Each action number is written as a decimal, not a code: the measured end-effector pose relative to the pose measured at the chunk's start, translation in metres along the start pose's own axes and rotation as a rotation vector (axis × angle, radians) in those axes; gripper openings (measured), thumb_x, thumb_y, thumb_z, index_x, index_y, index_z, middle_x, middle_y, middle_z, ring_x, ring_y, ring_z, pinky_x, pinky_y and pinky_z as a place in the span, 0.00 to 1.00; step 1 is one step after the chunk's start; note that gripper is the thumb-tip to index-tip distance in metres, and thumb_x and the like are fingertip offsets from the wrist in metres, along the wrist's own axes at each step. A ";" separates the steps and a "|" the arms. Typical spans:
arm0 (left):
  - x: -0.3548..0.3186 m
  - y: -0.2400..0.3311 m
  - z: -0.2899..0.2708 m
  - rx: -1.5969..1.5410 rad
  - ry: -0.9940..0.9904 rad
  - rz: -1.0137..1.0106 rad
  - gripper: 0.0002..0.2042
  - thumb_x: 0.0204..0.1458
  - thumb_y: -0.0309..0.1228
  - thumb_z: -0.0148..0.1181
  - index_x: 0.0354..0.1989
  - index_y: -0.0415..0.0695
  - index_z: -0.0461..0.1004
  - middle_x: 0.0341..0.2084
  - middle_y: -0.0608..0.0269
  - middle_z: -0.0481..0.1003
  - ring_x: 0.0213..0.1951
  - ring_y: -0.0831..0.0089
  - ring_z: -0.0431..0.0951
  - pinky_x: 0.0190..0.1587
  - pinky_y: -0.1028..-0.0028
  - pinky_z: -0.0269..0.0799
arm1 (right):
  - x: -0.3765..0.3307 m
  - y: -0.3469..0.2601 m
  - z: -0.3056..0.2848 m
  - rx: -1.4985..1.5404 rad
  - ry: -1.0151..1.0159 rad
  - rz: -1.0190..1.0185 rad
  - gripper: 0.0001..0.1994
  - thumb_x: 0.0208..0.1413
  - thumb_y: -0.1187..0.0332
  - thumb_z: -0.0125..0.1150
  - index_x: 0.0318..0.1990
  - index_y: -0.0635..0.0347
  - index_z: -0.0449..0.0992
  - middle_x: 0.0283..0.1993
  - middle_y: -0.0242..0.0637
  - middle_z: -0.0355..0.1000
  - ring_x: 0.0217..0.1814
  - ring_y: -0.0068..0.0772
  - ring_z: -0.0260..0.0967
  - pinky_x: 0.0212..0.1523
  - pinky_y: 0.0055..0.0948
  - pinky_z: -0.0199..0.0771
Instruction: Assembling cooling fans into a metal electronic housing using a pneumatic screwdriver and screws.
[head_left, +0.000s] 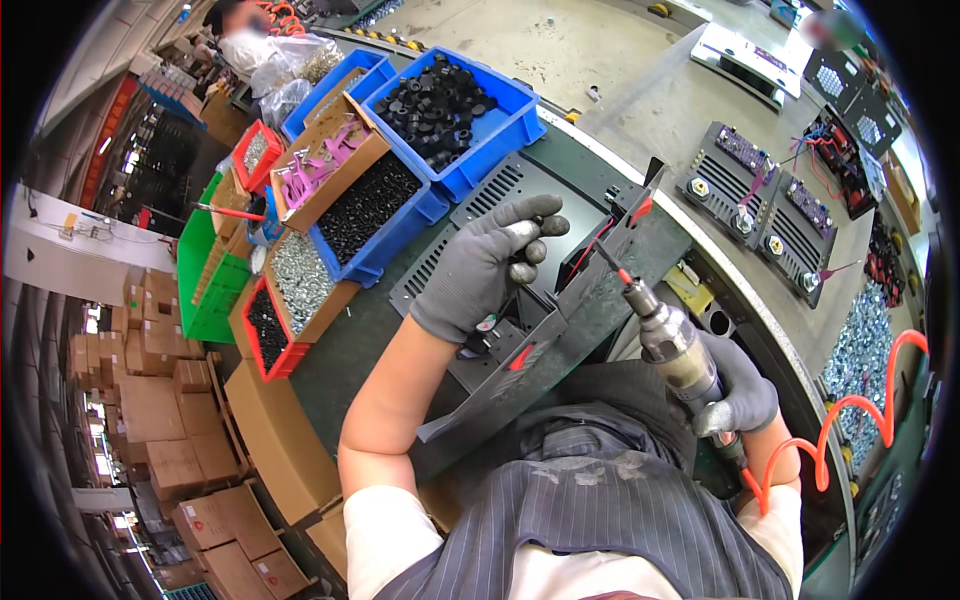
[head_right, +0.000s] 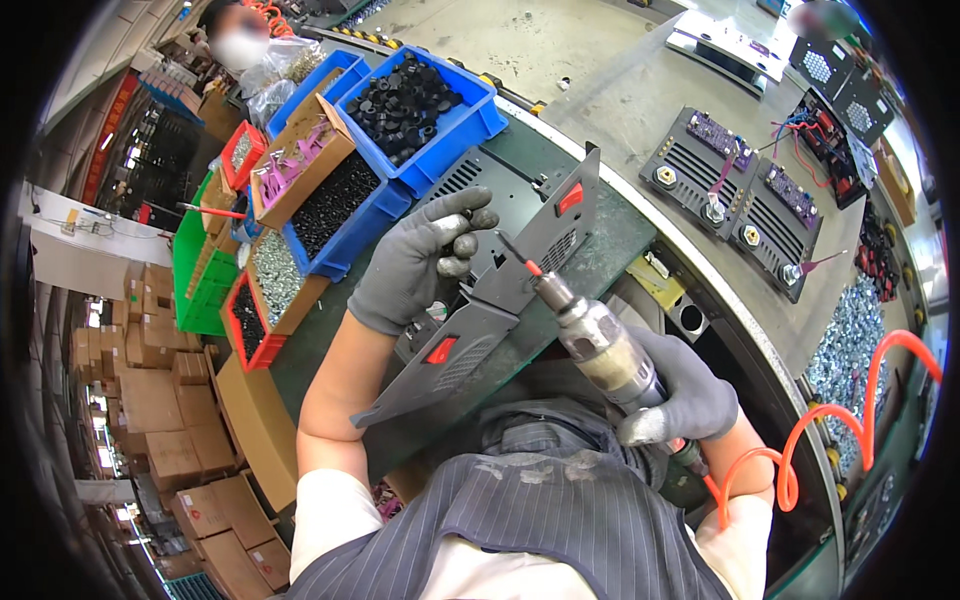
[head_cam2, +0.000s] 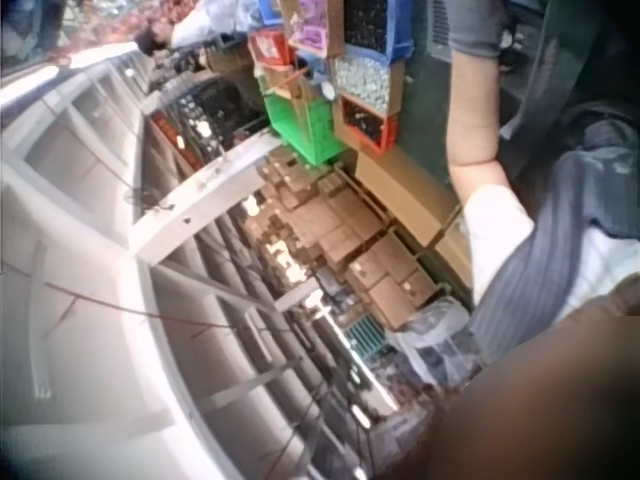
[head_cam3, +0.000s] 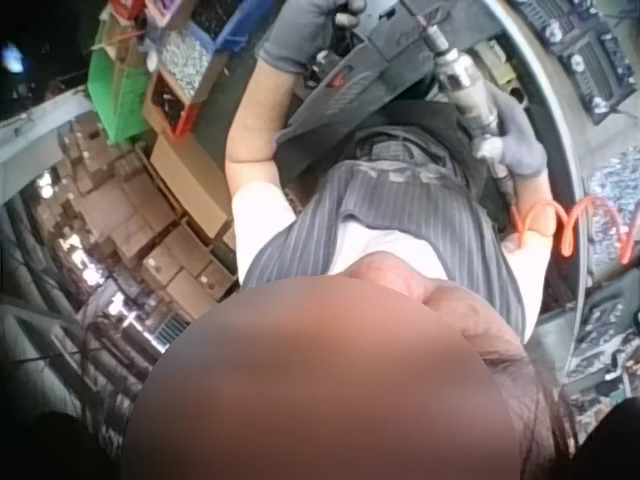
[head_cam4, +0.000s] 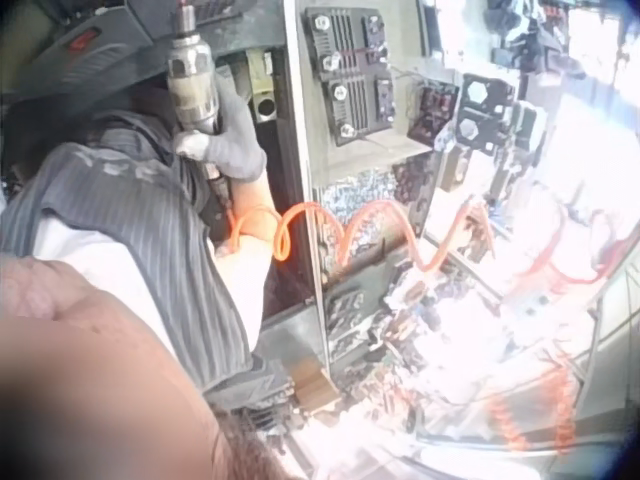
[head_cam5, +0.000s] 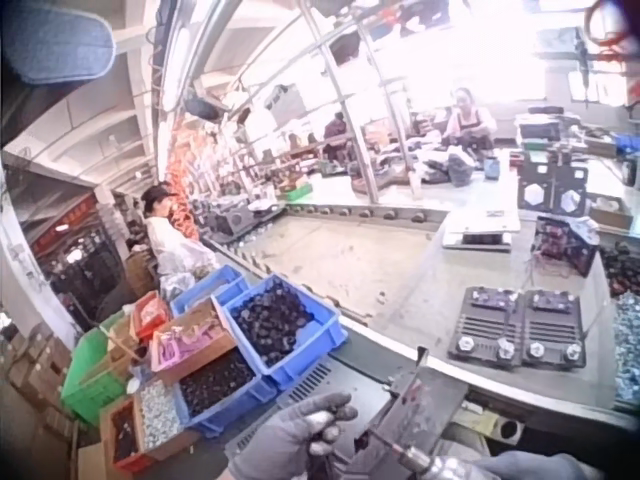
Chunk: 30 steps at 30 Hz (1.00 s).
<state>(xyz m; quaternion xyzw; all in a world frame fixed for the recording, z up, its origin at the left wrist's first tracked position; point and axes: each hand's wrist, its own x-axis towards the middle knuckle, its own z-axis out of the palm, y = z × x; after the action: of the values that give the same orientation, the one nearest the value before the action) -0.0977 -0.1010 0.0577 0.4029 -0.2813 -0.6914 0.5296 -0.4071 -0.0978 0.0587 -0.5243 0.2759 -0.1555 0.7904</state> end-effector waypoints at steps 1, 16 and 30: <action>-0.003 0.001 0.002 0.002 -0.059 0.037 0.17 0.60 0.32 0.48 0.54 0.35 0.66 0.39 0.59 0.73 0.27 0.85 0.67 0.23 0.89 0.61 | 0.002 -0.005 0.005 -0.013 -0.005 -0.008 0.45 0.25 0.48 0.77 0.52 0.68 0.67 0.38 0.32 0.69 0.39 0.21 0.64 0.41 0.22 0.65; -0.023 0.020 0.037 0.404 0.033 0.091 0.16 0.59 0.37 0.51 0.42 0.33 0.72 0.18 0.71 0.65 0.16 0.89 0.57 0.17 0.88 0.51 | 0.017 -0.001 0.012 -0.028 -0.044 -0.045 0.39 0.30 0.55 0.74 0.51 0.68 0.68 0.39 0.31 0.68 0.41 0.23 0.63 0.44 0.23 0.63; -0.025 0.019 0.045 0.560 -0.012 0.180 0.15 0.56 0.36 0.53 0.42 0.35 0.75 0.16 0.75 0.68 0.16 0.91 0.59 0.20 0.89 0.53 | 0.003 0.010 -0.003 -0.118 -0.063 -0.170 0.45 0.25 0.53 0.79 0.53 0.68 0.66 0.39 0.35 0.72 0.40 0.26 0.68 0.44 0.25 0.67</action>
<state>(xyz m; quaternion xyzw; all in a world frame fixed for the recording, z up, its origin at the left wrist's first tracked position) -0.1235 -0.0845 0.1029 0.5028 -0.4988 -0.5394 0.4555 -0.4073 -0.0979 0.0482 -0.5961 0.2144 -0.1889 0.7503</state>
